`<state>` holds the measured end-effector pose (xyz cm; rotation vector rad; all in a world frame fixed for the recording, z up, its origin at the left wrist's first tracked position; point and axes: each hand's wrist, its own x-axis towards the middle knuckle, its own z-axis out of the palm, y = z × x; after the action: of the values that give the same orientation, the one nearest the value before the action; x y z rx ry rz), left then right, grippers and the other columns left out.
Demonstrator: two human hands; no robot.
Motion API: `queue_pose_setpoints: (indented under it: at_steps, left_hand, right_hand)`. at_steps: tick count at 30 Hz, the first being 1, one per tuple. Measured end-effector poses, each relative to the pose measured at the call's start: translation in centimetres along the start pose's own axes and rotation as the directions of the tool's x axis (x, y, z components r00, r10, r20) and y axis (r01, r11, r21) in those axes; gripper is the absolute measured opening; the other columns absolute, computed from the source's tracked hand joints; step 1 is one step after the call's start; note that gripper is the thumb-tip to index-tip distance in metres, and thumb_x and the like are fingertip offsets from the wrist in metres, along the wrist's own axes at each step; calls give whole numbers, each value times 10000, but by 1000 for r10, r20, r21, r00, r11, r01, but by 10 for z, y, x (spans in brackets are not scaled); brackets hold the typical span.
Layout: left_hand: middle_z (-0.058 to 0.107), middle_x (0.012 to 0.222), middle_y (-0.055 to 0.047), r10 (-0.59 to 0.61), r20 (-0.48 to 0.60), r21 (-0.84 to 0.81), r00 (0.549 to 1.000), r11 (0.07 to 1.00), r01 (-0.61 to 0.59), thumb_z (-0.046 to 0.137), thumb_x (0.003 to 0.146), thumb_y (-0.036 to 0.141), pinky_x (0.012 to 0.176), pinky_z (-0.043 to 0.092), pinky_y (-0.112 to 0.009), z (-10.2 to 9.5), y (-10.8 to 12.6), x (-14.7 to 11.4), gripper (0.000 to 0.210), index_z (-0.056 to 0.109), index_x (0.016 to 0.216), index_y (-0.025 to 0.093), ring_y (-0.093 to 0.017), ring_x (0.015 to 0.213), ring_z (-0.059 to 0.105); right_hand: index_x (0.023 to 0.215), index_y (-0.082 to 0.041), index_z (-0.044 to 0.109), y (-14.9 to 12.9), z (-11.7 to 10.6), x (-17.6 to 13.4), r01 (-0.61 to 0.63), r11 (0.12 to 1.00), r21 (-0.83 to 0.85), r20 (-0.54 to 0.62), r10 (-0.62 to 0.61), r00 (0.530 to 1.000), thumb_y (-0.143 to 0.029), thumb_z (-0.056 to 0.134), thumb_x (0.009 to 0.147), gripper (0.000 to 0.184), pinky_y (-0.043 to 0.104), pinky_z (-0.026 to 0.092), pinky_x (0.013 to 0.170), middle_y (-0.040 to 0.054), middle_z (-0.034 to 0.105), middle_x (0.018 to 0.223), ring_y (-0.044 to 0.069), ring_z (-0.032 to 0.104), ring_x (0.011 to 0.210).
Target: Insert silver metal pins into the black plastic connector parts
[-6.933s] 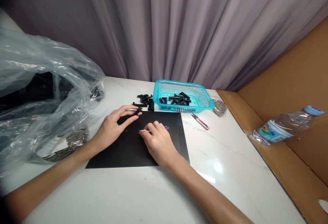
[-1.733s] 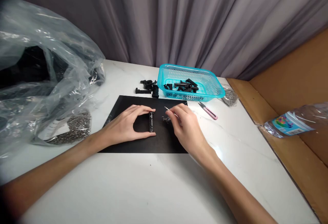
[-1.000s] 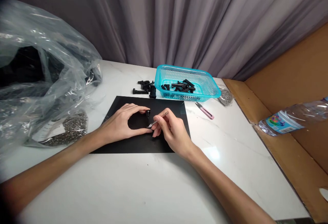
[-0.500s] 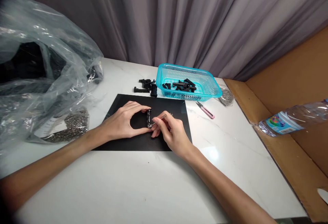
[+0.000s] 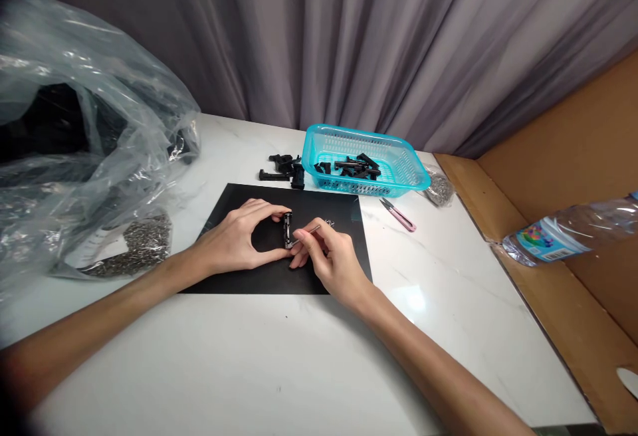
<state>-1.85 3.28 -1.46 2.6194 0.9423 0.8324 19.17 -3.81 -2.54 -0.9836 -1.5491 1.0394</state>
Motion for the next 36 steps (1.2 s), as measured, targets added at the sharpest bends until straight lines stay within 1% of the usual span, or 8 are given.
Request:
queue_pose_setpoints:
  at_steps: [4,7,9,14,21,25,29,36]
  left_hand:
    - [710,1071,-86,-18,25,5,1000,1000,18,776,805,528,938,542,-455,-2,-1,3,536,646,1200,190,-281,1026,660]
    - [717,1118,-89,-19,27,20,999,1000,18,790,787,578,981,521,-480,-3,-4,4,585,640,1207,200,-289,1051,664]
    - [717,1130,-89,-21,28,22,999,1000,21,785,787,599,995,514,-488,-4,-5,4,604,640,1212,196,-288,1058,663]
    - [696,1170,-99,13,40,53,999,999,-15,762,824,585,1032,507,-479,-5,-3,3,615,621,1256,171,-283,1103,640]
    - [689,1151,-97,52,42,62,998,997,-55,744,854,558,1005,532,-460,-5,-1,2,613,594,1307,173,-281,1102,630]
    - [682,1154,-95,47,43,62,998,997,-49,740,856,559,997,538,-464,-4,-2,2,618,595,1315,171,-281,1105,628]
    - [677,1163,-92,43,48,62,998,997,-46,731,865,561,1004,539,-460,-4,-3,2,614,594,1324,178,-278,1108,633]
    - [673,1165,-87,14,62,48,998,999,-17,718,863,593,1003,543,-458,-5,-3,2,632,597,1333,190,-279,1106,639]
  right_hand:
    - [910,-218,586,-8,-4,4,-3,998,-57,-64,-1,998,-506,524,1046,324,289,582,651,12,697,764,146,693,641]
    - [886,-224,572,-15,-17,10,70,962,-263,-223,-131,966,-486,437,1082,354,292,551,733,22,648,810,150,653,739]
    - [859,-227,541,-17,-30,15,97,902,-420,-249,-218,944,-461,363,1105,383,311,526,780,36,616,838,165,621,791]
    - [976,-200,676,-16,-63,25,116,752,-649,45,-114,992,-313,430,1089,293,359,517,815,75,632,923,208,626,860]
    - [1272,-226,729,-7,-70,25,186,699,-691,210,-52,976,-233,537,1037,304,417,545,916,104,606,1103,237,640,979]
    - [1350,-223,688,-3,-67,25,210,662,-720,211,-79,974,-202,490,1045,364,423,554,902,118,600,1146,245,641,990]
    - [1279,-218,729,-1,-76,28,203,661,-722,198,-84,977,-109,465,1023,383,409,556,890,114,628,1123,239,645,986]
    - [1333,-209,689,0,-73,27,263,626,-734,303,-45,952,-219,585,1017,332,459,543,953,124,612,1175,259,634,1048]
